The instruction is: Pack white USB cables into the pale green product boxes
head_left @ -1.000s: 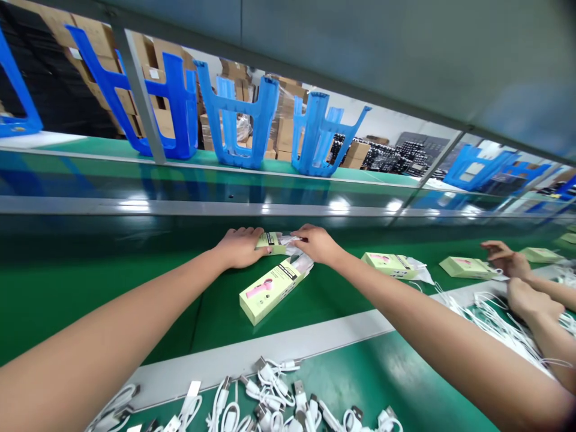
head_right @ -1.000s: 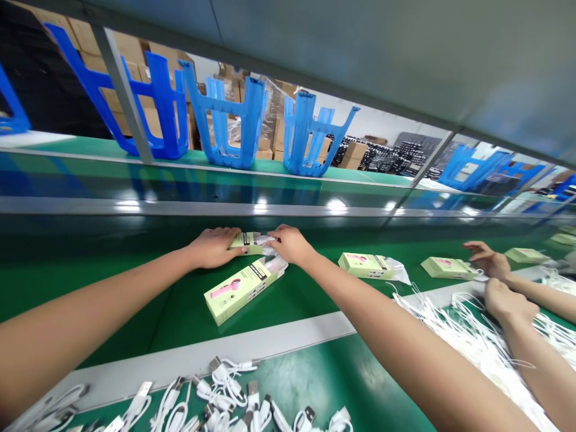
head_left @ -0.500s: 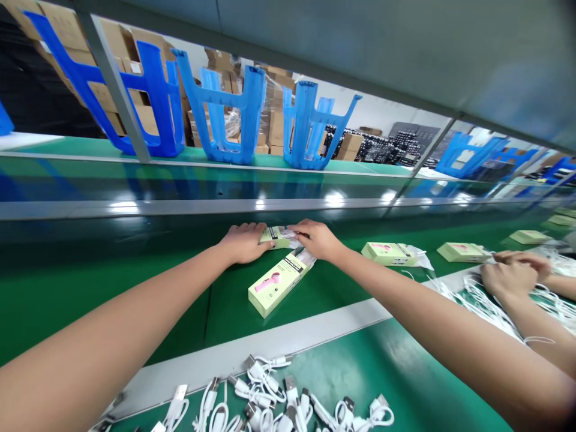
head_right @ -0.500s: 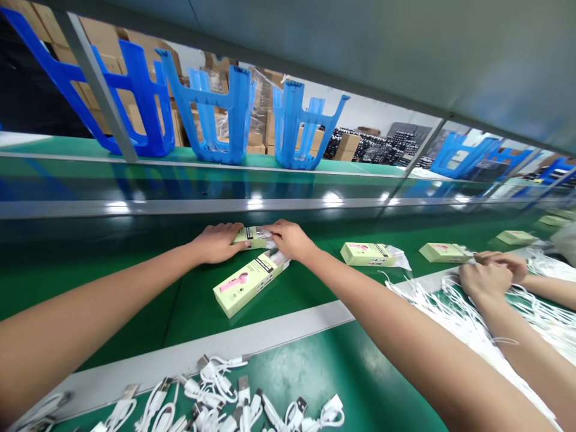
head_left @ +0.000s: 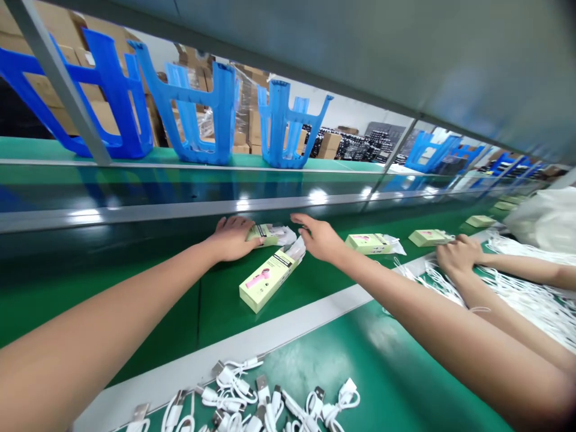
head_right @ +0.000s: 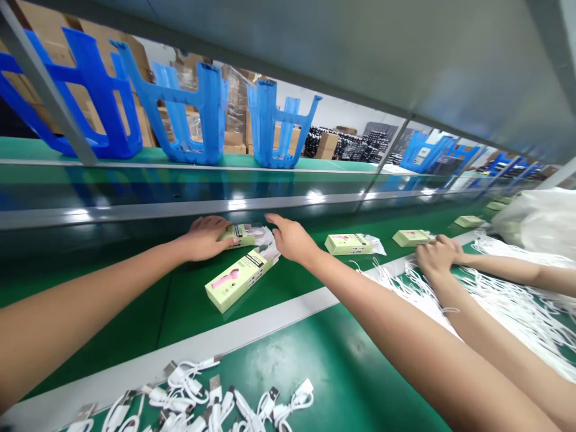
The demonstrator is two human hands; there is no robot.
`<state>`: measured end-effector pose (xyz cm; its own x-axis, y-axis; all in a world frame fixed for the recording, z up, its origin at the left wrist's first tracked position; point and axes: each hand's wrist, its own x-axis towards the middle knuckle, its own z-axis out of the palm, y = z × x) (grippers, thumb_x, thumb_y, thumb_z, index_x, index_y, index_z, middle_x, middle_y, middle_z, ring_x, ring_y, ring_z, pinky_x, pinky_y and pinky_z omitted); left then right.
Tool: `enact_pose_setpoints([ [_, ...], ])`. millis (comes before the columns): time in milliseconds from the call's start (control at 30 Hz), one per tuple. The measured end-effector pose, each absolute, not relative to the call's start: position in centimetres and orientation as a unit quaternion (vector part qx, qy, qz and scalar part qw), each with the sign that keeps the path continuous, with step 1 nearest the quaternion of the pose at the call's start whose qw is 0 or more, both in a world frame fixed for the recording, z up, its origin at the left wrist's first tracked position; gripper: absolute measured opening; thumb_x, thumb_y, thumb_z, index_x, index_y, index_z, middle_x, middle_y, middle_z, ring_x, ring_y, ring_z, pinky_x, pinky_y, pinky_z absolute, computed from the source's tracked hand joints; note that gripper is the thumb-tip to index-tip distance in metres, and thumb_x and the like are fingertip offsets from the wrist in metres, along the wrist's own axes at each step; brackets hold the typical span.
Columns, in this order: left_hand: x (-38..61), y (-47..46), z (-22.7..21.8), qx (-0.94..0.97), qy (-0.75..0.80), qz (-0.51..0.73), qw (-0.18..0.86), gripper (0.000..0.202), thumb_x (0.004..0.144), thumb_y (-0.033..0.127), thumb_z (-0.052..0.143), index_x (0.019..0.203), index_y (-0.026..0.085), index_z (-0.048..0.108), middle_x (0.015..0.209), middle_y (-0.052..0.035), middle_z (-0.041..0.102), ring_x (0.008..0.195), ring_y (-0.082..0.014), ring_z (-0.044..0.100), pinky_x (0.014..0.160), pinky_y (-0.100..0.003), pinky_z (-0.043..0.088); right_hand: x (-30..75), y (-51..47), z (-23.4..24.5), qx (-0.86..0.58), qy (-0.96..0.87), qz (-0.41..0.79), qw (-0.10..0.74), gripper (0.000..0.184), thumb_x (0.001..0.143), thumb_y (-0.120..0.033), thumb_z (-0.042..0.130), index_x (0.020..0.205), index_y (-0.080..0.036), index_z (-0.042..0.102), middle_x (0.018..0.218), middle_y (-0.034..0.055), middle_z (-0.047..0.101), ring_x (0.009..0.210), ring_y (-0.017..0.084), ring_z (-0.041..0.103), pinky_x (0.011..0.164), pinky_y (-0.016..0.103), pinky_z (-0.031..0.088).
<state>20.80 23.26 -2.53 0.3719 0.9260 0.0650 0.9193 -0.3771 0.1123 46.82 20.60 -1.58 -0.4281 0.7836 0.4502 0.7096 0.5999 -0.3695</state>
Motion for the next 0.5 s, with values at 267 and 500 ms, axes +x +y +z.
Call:
enact_pose_setpoints([
  [267, 26.7, 16.0, -2.4, 0.847, 0.517, 0.036, 0.114, 0.079, 0.078, 0.070, 0.046, 0.143, 0.026, 0.034, 0.136, -0.0131, 0.046, 0.116, -0.0341, 0.051, 0.090, -0.045, 0.047, 52.4, 4.8, 0.4, -0.468, -0.837, 0.279, 0.039, 0.022, 0.088, -0.023, 0.061, 0.108, -0.023, 0.070, 0.098, 0.0033, 0.068, 0.083, 0.018, 0.065, 0.078, 0.027, 0.050],
  [500, 22.6, 16.0, -2.2, 0.848, 0.516, -0.073, 0.099, 0.081, 0.072, 0.030, 0.054, 0.147, 0.034, 0.022, 0.141, -0.0055, 0.046, 0.120, -0.0335, 0.051, 0.095, -0.043, 0.045, 51.7, -1.5, -0.6, -0.449, -0.819, 0.358, 0.008, 0.027, 0.088, -0.027, 0.064, 0.115, -0.027, 0.065, 0.117, 0.0059, 0.054, 0.101, 0.020, 0.058, 0.092, 0.028, 0.046],
])
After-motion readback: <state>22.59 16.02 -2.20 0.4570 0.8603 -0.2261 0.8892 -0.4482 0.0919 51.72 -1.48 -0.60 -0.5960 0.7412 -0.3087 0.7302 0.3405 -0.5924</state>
